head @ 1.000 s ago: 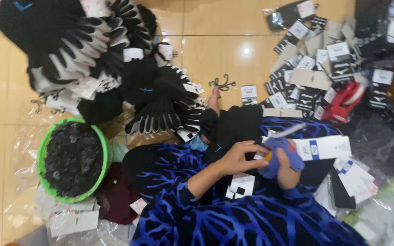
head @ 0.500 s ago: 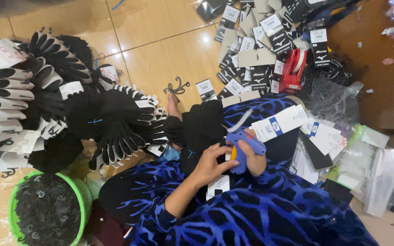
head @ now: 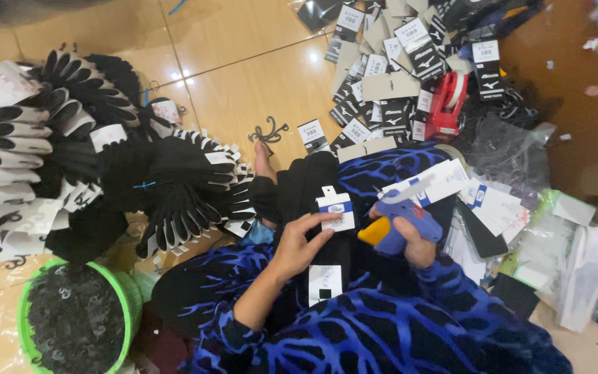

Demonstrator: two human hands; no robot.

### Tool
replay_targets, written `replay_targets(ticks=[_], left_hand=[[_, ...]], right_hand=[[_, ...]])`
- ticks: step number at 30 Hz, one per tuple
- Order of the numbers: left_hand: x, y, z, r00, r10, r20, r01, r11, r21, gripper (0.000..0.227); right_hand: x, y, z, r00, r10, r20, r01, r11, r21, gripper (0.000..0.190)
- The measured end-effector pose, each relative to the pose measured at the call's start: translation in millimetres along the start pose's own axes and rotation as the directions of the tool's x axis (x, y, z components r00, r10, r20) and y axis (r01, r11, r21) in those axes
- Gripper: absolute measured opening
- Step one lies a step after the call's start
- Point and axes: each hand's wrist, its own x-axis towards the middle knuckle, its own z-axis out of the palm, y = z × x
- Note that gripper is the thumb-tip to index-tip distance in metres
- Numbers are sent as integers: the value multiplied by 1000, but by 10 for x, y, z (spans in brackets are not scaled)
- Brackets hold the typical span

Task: The person sits on the floor and uses a handheld stapler to attach white paper tags to pairs of black gloves. They pick up a glove pair, align the tag, and staple it in place, then place the tagged gloves into a growing pile.

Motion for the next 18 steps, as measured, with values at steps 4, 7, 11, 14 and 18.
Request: replay_targets(ticks=[4, 7, 11, 14, 18], left_hand=[[99, 57, 81, 975, 5, -221, -8, 1000, -12, 50], [153, 48, 154, 944, -117, -309, 78, 988, -136, 85], [189, -319, 224, 894, -161, -417, 106, 983, -153, 51], [220, -352, 275, 879, -139, -456, 69, 983, -168, 39], [236, -214, 296, 875, -100, -473, -6, 976, -218, 38]], right_hand=[[99, -215, 152, 962, 138, 234, -132, 990, -42, 17], [78, 33, 133, 941, 216, 259, -178, 970, -163, 20], [129, 2, 219, 936, 274, 219, -187, 918, -349, 21], [143, -65, 295, 947, 243, 208, -145, 906, -398, 24], [179, -157, 391, 967, 190, 170, -90, 879, -469, 25]])
